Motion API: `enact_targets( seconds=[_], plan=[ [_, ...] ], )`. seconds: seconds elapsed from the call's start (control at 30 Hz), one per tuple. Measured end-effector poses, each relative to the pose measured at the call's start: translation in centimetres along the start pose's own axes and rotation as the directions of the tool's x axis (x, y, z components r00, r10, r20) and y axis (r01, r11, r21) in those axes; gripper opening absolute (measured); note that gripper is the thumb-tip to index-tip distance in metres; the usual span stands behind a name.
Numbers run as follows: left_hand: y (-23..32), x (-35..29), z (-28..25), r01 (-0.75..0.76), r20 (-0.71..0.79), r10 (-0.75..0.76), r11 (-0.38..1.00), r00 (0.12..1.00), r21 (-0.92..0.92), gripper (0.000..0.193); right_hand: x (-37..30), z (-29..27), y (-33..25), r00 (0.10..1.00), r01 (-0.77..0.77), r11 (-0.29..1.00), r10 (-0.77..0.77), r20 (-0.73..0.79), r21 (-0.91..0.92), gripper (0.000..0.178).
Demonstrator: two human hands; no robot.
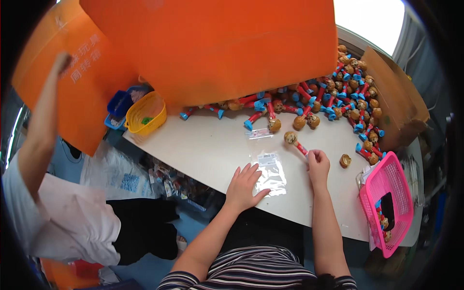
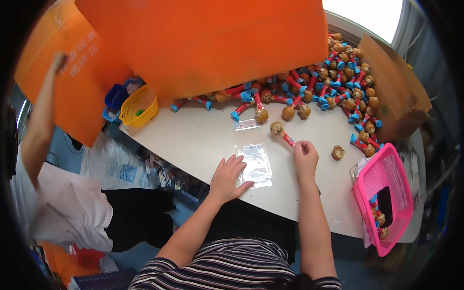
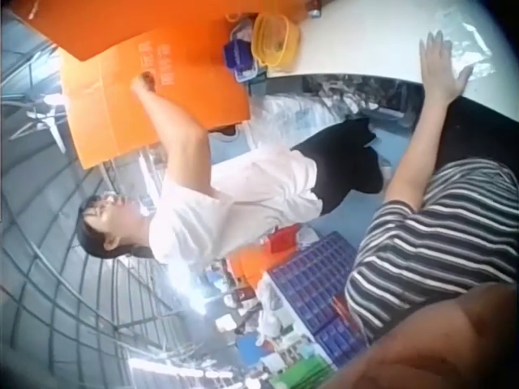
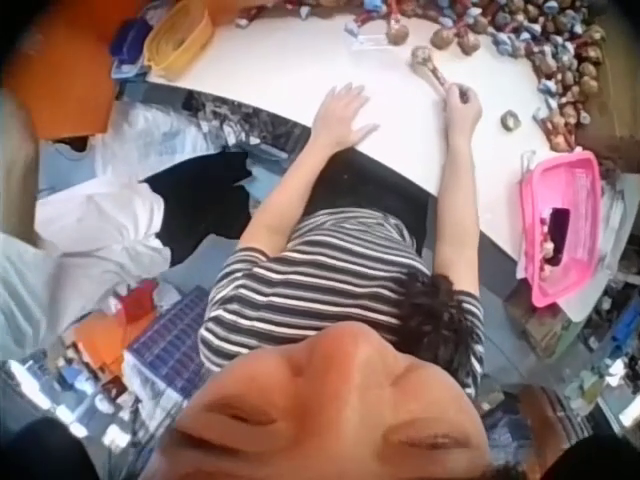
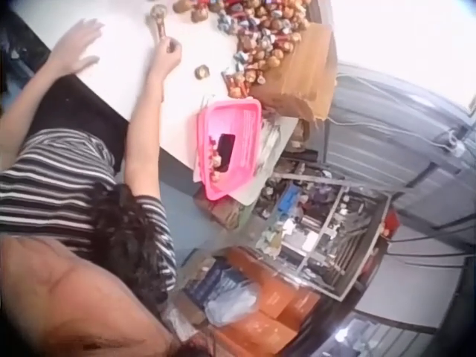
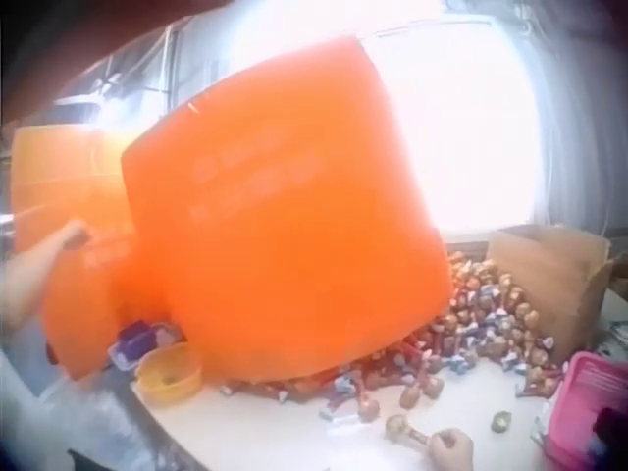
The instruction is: The recorder packages small plastic toys into clear bags, organizes them into baskets, and applies labels.
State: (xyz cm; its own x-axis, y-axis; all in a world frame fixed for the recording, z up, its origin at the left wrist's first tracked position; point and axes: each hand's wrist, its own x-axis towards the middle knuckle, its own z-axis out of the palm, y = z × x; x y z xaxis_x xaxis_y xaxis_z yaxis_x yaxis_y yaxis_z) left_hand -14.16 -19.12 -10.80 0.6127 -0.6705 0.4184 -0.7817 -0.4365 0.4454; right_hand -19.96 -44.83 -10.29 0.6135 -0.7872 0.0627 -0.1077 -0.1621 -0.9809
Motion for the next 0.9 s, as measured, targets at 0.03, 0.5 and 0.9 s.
enact_targets(
  seconds=[0.03, 0.5, 0.9],
  plan=[
    [0.2, 0.1, 0.2, 0.014, 0.015, -0.014, 1.0, 1.0, 0.007, 0.056, -0.9, -0.6, 0.0, 0.999, 0.015, 0.999, -0.014, -0.029, 0.044, 0.016],
    [2.3, -0.2, 2.6, -0.16, 0.15, 0.165, 0.986, 0.975, -0.043, 0.051, -4.8, -1.4, 0.5, 0.999, -0.027, 0.998, 0.025, 0.02, 0.065, 0.02],
    [2.0, -1.9, 2.4, -0.162, 0.058, 0.165, 0.985, 0.985, -0.058, 0.048, -4.3, -1.0, 1.2, 0.998, 0.065, 0.996, -0.065, -0.005, -0.053, 0.024]
  ],
)
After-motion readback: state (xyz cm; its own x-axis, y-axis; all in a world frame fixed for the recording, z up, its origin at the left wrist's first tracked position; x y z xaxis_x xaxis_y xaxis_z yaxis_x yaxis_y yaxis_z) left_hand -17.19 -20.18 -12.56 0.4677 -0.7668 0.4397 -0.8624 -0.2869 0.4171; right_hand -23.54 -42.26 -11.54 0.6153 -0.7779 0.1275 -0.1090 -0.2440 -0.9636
